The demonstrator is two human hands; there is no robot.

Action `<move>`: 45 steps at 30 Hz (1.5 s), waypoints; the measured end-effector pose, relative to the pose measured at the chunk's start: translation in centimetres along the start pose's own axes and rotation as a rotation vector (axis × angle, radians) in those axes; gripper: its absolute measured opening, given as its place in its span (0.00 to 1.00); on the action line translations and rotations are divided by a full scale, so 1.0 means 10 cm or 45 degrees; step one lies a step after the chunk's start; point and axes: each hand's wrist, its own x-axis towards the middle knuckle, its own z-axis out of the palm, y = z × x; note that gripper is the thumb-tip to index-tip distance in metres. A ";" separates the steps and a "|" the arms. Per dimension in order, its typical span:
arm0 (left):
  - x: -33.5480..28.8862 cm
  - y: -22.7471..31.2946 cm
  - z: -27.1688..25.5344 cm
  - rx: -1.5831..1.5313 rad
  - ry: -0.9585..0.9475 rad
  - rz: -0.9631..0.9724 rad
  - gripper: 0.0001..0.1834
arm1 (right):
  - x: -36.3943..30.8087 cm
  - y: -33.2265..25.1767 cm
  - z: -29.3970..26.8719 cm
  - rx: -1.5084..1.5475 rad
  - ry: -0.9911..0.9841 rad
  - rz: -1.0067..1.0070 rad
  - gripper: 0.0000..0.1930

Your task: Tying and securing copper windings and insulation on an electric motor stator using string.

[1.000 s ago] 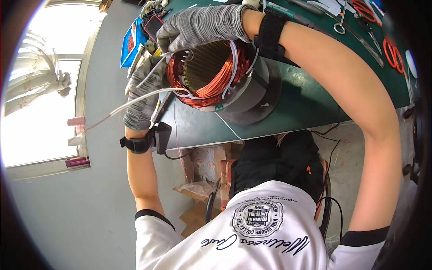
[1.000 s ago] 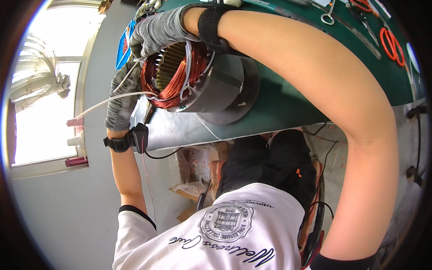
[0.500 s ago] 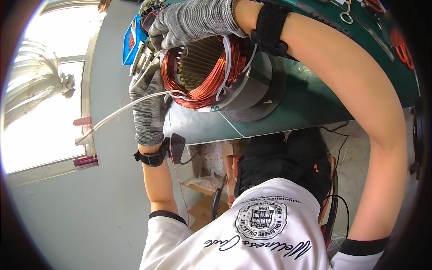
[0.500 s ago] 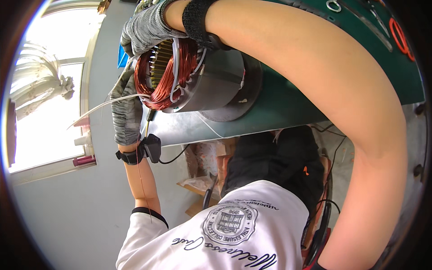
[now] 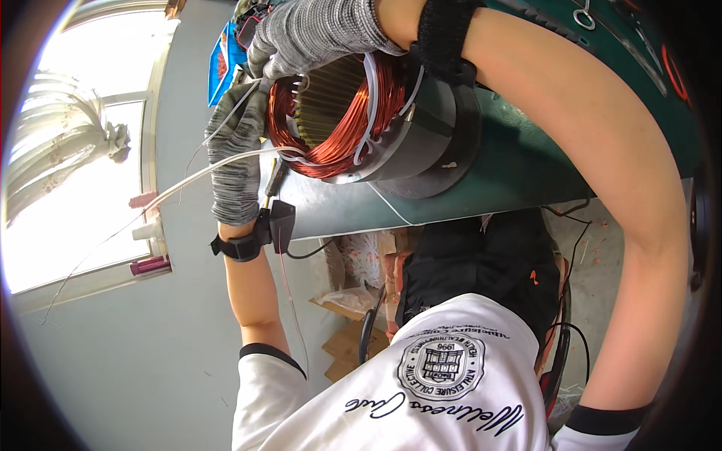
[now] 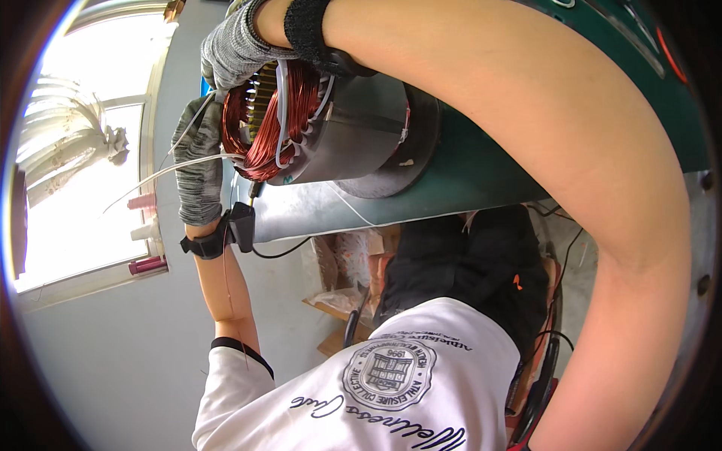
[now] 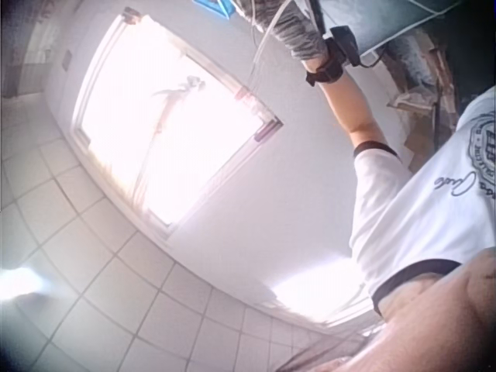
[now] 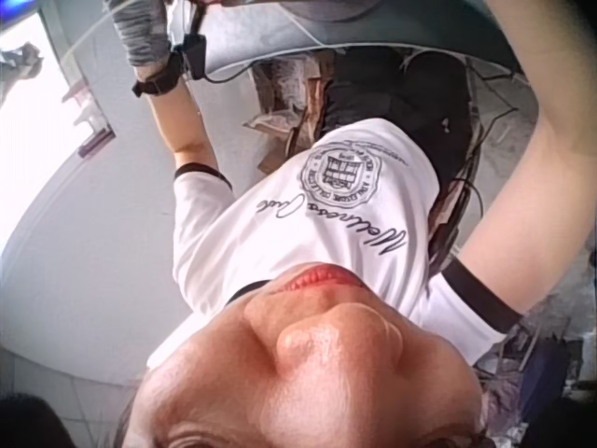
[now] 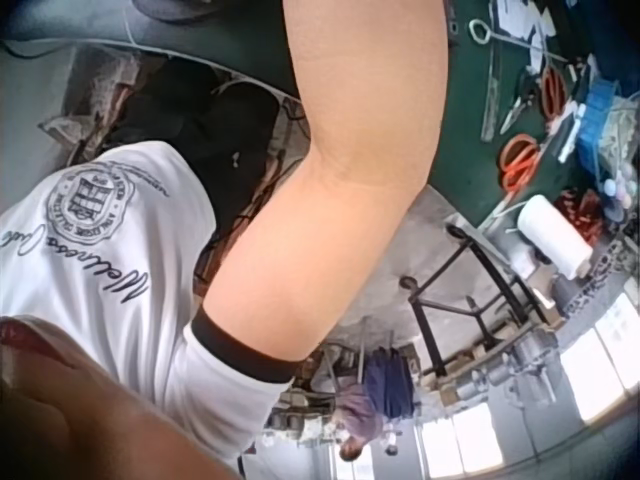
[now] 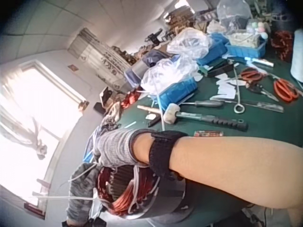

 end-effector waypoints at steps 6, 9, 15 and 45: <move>-0.27 -0.06 -0.03 0.020 0.199 -0.406 0.12 | 0.00 0.00 0.00 -0.016 0.012 -0.002 0.10; -0.18 -0.19 0.08 -0.124 0.197 -0.154 0.13 | 0.01 0.00 0.04 -0.013 0.016 -0.003 0.10; -0.26 -0.22 -0.08 0.819 0.067 0.394 0.15 | 0.01 0.01 0.06 -0.013 0.022 -0.001 0.10; -0.25 -0.65 -0.11 0.646 -0.024 0.356 0.22 | 0.02 -0.10 0.17 -0.042 0.038 0.034 0.10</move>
